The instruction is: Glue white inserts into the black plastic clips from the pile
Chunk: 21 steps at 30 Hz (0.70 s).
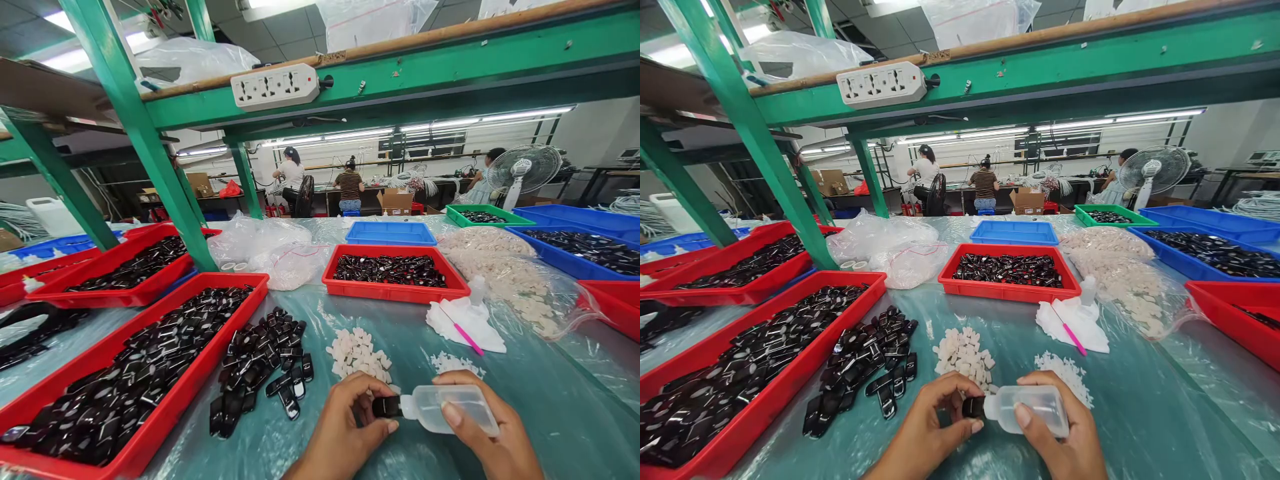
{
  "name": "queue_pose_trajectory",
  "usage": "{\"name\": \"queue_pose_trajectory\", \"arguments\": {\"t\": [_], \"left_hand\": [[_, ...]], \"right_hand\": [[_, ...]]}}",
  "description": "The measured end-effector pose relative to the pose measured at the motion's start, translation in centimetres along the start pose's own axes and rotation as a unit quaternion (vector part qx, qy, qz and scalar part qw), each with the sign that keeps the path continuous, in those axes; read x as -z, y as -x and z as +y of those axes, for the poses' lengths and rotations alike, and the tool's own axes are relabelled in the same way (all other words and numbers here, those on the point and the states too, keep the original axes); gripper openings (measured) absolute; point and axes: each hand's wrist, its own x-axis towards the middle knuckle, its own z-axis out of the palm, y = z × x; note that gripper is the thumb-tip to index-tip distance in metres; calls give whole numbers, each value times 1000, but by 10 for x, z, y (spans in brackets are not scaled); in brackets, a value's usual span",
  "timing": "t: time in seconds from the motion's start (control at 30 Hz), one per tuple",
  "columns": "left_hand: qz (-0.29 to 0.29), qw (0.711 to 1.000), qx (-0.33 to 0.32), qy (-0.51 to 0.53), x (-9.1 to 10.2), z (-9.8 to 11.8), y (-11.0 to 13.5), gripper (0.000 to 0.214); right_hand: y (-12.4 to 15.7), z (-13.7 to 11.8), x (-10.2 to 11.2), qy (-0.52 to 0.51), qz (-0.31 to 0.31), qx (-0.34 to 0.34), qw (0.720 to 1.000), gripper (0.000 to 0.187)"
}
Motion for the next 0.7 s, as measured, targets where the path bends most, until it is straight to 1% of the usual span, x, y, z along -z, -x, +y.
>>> {"name": "queue_pose_trajectory", "arguments": {"t": [0.13,0.27,0.37,0.5,0.6,0.7], "left_hand": [[3,1000,-2,-2,0,2,0,21],[4,1000,7,-1,0,5,1,22],[2,999,27,30,0,2,2,24],[-21,993,71,90,-1,-3,2,25],[-37,987,95,122,-1,-5,1,24],[-35,984,102,139,-2,-6,0,23]], "right_hand": [[0,-1,0,-4,-5,4,1000,33],[1,-3,-1,3,11,7,1000,33],[0,-3,-1,-12,2,-6,1000,34],[-2,-2,0,-72,-3,-46,996,37],[-5,-1,-1,-128,15,-75,989,38],[-9,1,-2,-187,37,-105,976,40]]}}
